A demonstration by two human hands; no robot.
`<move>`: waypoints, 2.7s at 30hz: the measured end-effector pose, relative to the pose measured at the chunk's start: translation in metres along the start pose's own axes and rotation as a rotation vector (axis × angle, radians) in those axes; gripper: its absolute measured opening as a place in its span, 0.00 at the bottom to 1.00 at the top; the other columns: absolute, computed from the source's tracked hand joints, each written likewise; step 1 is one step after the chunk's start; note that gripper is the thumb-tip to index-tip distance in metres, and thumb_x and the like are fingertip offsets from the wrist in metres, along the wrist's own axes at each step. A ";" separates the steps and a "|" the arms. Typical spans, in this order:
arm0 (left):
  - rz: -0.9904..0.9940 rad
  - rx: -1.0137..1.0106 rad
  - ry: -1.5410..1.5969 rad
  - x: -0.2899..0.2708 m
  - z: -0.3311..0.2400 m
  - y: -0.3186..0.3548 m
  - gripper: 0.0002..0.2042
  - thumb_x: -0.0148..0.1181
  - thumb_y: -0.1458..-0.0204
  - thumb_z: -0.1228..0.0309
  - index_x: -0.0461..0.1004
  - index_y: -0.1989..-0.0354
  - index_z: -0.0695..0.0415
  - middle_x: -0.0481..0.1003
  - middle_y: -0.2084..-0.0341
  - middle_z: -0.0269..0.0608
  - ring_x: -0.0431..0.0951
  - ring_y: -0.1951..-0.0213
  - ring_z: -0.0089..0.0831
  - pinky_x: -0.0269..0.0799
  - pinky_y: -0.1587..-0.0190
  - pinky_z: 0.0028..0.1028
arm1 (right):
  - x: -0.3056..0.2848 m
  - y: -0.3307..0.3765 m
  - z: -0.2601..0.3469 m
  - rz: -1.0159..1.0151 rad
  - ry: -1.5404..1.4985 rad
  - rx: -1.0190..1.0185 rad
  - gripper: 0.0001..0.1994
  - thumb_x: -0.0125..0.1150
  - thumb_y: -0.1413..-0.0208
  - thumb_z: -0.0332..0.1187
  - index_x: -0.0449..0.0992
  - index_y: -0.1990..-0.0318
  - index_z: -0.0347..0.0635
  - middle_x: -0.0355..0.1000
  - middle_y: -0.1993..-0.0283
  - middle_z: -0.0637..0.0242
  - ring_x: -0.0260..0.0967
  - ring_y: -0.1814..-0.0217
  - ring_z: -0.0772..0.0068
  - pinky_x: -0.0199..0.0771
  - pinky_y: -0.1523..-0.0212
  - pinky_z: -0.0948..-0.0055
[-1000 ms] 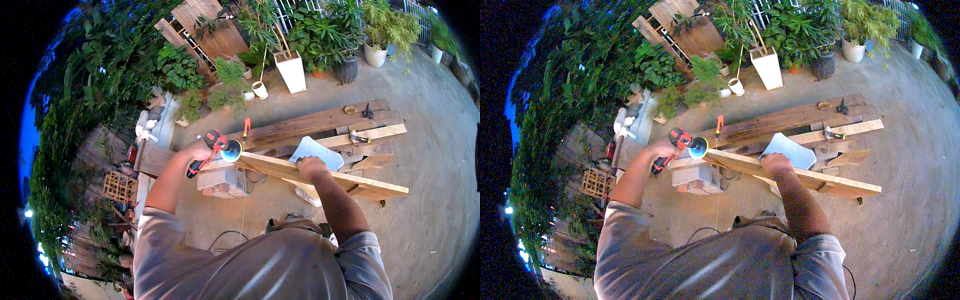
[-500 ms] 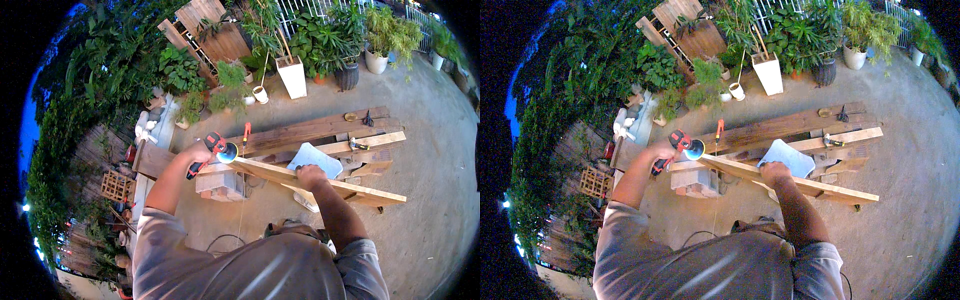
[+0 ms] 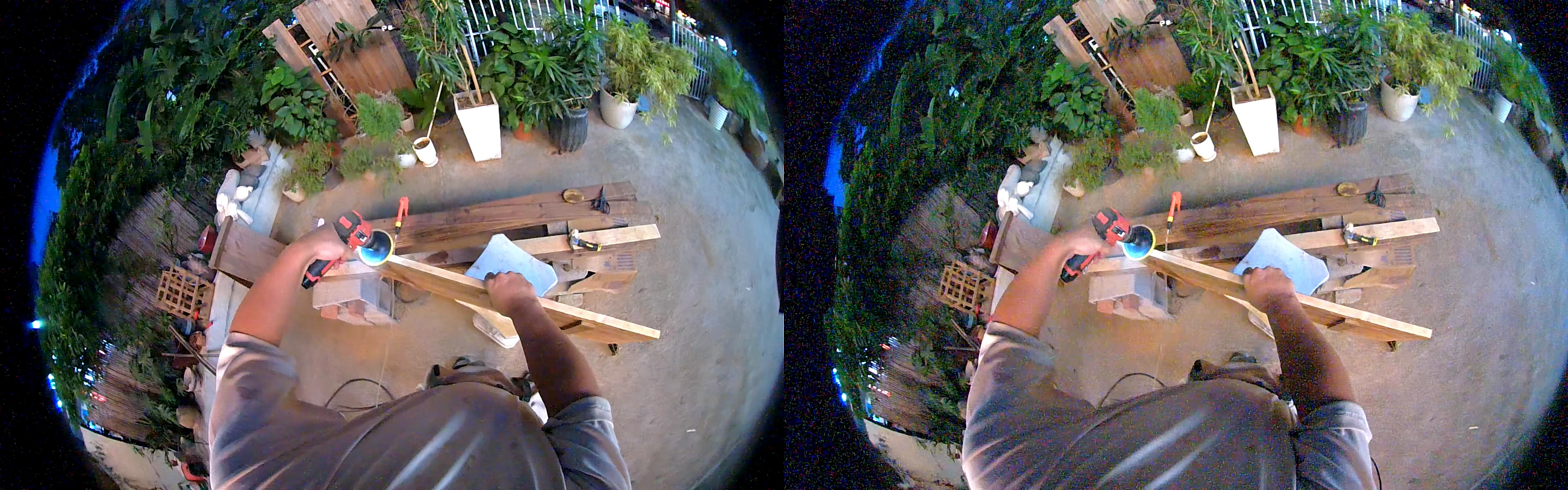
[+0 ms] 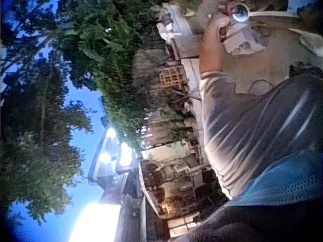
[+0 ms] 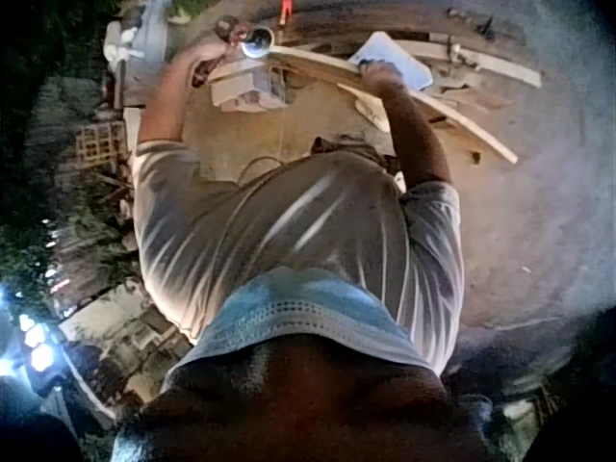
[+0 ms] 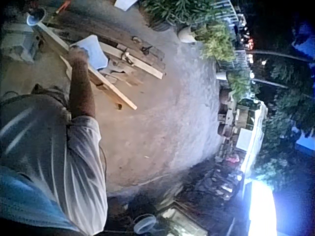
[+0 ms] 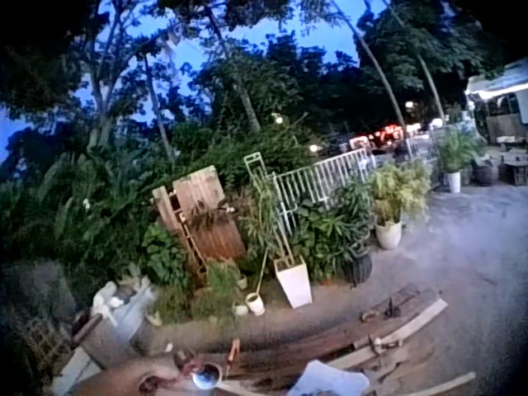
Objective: The person uses a cordless drill equipped with a sanding pad attachment to smooth the surface of a wooden plank. They move the tool back and forth along the length of the wood, which is resting on a makeshift workbench. The person repositions the plank to access different areas and continues sanding until the end of the clip.
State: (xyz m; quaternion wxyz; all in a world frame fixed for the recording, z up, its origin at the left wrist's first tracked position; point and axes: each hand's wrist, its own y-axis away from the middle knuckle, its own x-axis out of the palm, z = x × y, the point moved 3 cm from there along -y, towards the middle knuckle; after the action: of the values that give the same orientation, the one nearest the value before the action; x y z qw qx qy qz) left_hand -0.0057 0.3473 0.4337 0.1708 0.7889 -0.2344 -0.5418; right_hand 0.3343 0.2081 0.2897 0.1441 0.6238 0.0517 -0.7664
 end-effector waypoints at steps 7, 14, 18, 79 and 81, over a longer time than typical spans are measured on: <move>-0.037 0.002 -0.136 -0.002 -0.018 0.014 0.06 0.59 0.61 0.71 0.71 0.75 0.58 0.71 0.84 0.34 0.71 0.83 0.26 0.68 0.82 0.28 | 0.005 0.000 -0.007 0.006 0.025 -0.016 0.12 0.45 0.47 0.32 0.75 0.62 0.38 0.75 0.61 0.51 0.74 0.58 0.50 0.76 0.59 0.57; -0.042 -0.089 0.014 -0.003 0.004 0.004 0.05 0.57 0.64 0.75 0.70 0.76 0.60 0.71 0.84 0.38 0.72 0.84 0.27 0.69 0.83 0.29 | 0.004 0.002 -0.004 -0.077 0.021 0.001 0.11 0.46 0.48 0.33 0.75 0.66 0.38 0.75 0.64 0.51 0.75 0.62 0.50 0.76 0.61 0.56; -0.036 -0.023 0.062 -0.004 -0.012 0.022 0.05 0.56 0.66 0.78 0.69 0.78 0.63 0.71 0.85 0.39 0.72 0.84 0.28 0.69 0.82 0.29 | -0.006 -0.001 -0.002 0.076 0.005 0.043 0.15 0.42 0.43 0.34 0.75 0.59 0.40 0.74 0.56 0.51 0.73 0.54 0.51 0.74 0.53 0.57; -0.047 -0.079 0.077 -0.015 0.021 0.007 0.08 0.58 0.69 0.77 0.70 0.77 0.60 0.71 0.85 0.38 0.71 0.84 0.28 0.68 0.81 0.29 | 0.018 0.002 -0.012 -0.041 0.086 -0.014 0.15 0.49 0.45 0.40 0.72 0.59 0.37 0.75 0.66 0.51 0.74 0.63 0.50 0.75 0.61 0.56; -0.035 -0.086 0.072 -0.021 0.022 0.005 0.07 0.58 0.69 0.78 0.70 0.77 0.60 0.71 0.85 0.38 0.71 0.84 0.28 0.68 0.82 0.29 | 0.021 0.002 -0.013 -0.046 0.079 -0.019 0.14 0.48 0.45 0.39 0.72 0.60 0.37 0.75 0.66 0.51 0.74 0.64 0.51 0.75 0.62 0.56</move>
State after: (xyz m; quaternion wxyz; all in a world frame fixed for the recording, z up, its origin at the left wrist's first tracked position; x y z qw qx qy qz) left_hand -0.0335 0.3548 0.4448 0.2033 0.8037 -0.1908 -0.5256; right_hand 0.3438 0.2060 0.2667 0.1301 0.6509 0.0788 -0.7438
